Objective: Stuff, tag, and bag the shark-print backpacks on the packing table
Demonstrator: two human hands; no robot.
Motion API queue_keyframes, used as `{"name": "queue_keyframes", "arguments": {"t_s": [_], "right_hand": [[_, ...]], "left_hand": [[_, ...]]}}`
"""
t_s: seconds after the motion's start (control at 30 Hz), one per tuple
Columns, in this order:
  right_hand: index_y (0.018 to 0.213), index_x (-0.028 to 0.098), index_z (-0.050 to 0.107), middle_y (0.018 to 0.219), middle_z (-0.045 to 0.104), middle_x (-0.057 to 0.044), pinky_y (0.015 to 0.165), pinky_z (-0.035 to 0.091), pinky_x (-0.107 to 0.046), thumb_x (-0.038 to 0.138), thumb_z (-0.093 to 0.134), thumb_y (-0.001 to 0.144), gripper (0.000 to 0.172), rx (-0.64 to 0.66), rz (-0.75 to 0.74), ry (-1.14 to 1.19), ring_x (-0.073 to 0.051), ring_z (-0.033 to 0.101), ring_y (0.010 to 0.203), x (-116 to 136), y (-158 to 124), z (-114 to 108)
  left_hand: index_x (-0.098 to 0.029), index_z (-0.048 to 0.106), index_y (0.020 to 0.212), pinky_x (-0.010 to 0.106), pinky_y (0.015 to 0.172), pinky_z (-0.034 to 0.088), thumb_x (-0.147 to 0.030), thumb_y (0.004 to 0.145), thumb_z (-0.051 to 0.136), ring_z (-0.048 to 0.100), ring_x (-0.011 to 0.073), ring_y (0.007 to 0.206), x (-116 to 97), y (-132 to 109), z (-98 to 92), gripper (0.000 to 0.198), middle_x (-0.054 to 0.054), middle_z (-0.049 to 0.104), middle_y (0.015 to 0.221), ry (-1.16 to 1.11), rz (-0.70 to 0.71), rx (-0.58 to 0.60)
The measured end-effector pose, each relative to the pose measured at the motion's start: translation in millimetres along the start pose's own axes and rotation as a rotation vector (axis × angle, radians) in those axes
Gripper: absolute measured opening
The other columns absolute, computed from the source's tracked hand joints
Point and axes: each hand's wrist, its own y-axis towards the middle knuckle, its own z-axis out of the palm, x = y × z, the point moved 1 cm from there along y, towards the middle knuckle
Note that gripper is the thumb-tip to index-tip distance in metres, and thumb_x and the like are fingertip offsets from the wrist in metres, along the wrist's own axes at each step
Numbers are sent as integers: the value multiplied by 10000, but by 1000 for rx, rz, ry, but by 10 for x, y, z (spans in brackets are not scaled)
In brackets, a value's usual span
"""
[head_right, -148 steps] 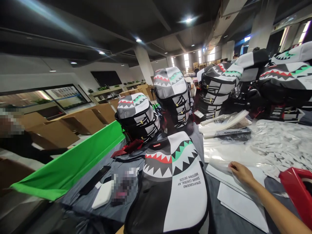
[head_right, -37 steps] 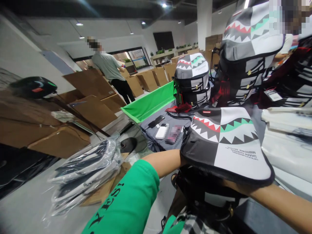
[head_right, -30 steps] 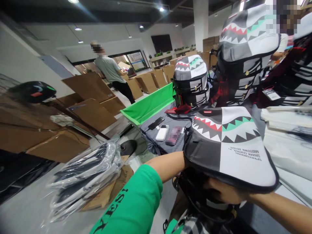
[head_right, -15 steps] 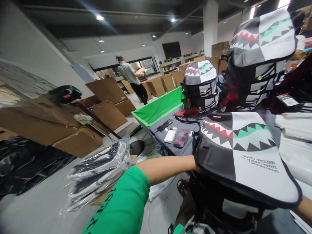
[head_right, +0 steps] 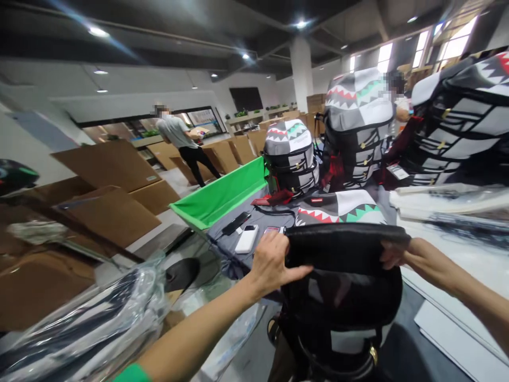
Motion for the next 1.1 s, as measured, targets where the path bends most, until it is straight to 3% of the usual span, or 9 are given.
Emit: {"name": "queue_keyframes", "arguments": {"t_s": [0.07, 0.13, 0.27, 0.5, 0.67, 0.77, 0.87, 0.97, 1.1], "right_hand": [[660, 207, 720, 672, 696, -178, 586, 510, -365, 1012, 227, 739, 947, 182, 89, 128, -269, 690, 618, 31, 20, 53], [656, 217, 691, 658, 681, -166, 554, 435, -363, 928, 296, 830, 832, 71, 167, -76, -287, 671, 612, 68, 4, 96], [752, 227, 600, 642, 634, -107, 546, 301, -328, 563, 524, 960, 402, -253, 288, -589, -280, 619, 611, 181, -93, 189], [863, 232, 438, 818, 648, -90, 520, 274, -296, 303, 441, 915, 88, -399, 162, -542, -218, 553, 558, 185, -186, 355], [748, 267, 340, 587, 517, -18, 535, 304, -304, 356, 479, 895, 221, -456, 110, -430, -208, 520, 514, 413, -115, 518], [705, 253, 409, 581, 566, -34, 529, 325, -293, 355, 486, 928, 257, -297, 22, -360, -196, 568, 522, 881, 24, 947], [923, 168, 618, 780, 704, -114, 594, 405, -287, 269, 369, 999, 279, -1, -144, -407, -226, 688, 683, 1266, 140, 1443], [1060, 151, 678, 930, 741, -147, 641, 459, -314, 264, 405, 1002, 301, 145, -233, -449, -260, 718, 762, 1270, 179, 1759], [1084, 186, 716, 965, 755, -128, 669, 497, -310, 175, 654, 823, 269, 257, -267, -422, -247, 720, 768, 1015, 187, 2110]], "left_hand": [[-225, 525, 721, 389, 770, 459, -725, 791, 656, 551, 243, 766, -26, 253, 110, 522, 49, 559, 728, -113, -99, -173], [-216, 555, 811, 375, 816, 464, -717, 766, 690, 560, 235, 841, -9, 535, 238, 521, 54, 592, 833, -398, -195, -187], [-186, 628, 796, 311, 741, 430, -755, 723, 675, 513, 171, 735, 24, 914, 463, 576, 0, 576, 747, -1063, -374, 182], [-166, 664, 695, 269, 660, 356, -711, 707, 712, 406, 126, 653, -109, 850, 346, 547, -29, 484, 632, -1230, -408, 233], [-164, 643, 672, 259, 622, 323, -644, 747, 716, 384, 114, 634, -190, 772, 279, 491, -33, 475, 633, -1246, -409, 148], [-163, 651, 696, 258, 623, 337, -611, 776, 705, 407, 117, 638, -223, 790, 302, 458, -29, 496, 647, -1256, -403, 128], [-160, 666, 727, 257, 624, 356, -593, 789, 702, 433, 124, 655, -214, 823, 312, 439, -19, 529, 672, -1256, -404, 141], [-168, 611, 657, 255, 600, 333, -605, 792, 690, 402, 120, 640, -161, 851, 326, 464, -29, 474, 633, -1230, -436, 124], [-176, 592, 629, 261, 610, 322, -569, 825, 657, 381, 117, 629, -147, 896, 416, 444, -36, 442, 622, -1181, -411, 86]]}}
